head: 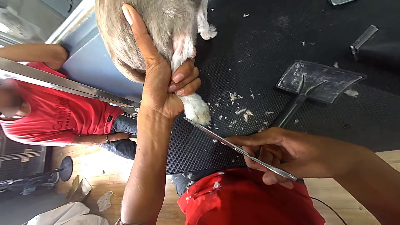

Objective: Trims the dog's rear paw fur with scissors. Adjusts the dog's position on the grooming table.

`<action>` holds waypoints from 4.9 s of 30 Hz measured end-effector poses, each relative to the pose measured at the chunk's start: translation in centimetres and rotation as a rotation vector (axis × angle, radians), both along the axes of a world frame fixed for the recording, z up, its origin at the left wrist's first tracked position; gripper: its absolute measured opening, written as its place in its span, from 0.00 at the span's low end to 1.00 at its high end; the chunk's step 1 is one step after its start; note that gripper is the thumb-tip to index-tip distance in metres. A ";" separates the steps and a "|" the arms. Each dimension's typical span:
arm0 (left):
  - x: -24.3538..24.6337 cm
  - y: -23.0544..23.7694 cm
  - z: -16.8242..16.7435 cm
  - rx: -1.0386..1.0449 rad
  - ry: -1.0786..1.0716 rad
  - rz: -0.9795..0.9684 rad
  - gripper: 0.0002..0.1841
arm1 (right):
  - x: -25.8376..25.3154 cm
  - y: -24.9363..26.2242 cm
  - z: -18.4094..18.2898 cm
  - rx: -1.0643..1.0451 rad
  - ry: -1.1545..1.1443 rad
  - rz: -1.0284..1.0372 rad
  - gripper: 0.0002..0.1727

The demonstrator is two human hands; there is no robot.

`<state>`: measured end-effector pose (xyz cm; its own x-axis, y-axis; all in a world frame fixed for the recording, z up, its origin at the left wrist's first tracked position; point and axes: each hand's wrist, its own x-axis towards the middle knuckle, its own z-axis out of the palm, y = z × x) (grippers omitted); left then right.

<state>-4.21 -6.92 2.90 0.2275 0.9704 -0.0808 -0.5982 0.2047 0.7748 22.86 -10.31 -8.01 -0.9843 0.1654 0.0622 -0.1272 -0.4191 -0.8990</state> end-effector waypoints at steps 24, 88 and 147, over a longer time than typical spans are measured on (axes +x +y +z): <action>0.9 0.4 -0.2 0.010 0.001 0.026 0.46 | 0.4 -2.5 0.1 -0.026 -0.075 -0.077 0.41; -0.9 0.0 -0.5 -0.021 -0.176 -0.135 0.54 | 0.9 13.1 4.9 0.726 -0.094 0.184 0.34; -0.5 0.4 -1.7 0.101 -0.173 -0.033 0.54 | -2.1 -5.5 2.7 -0.199 0.090 -0.565 0.18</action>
<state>-4.67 -6.53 1.20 0.2609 0.9635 0.0596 -0.7183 0.1526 0.6788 20.75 -15.80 -5.32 -0.7332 0.6778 0.0549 -0.4507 -0.4240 -0.7855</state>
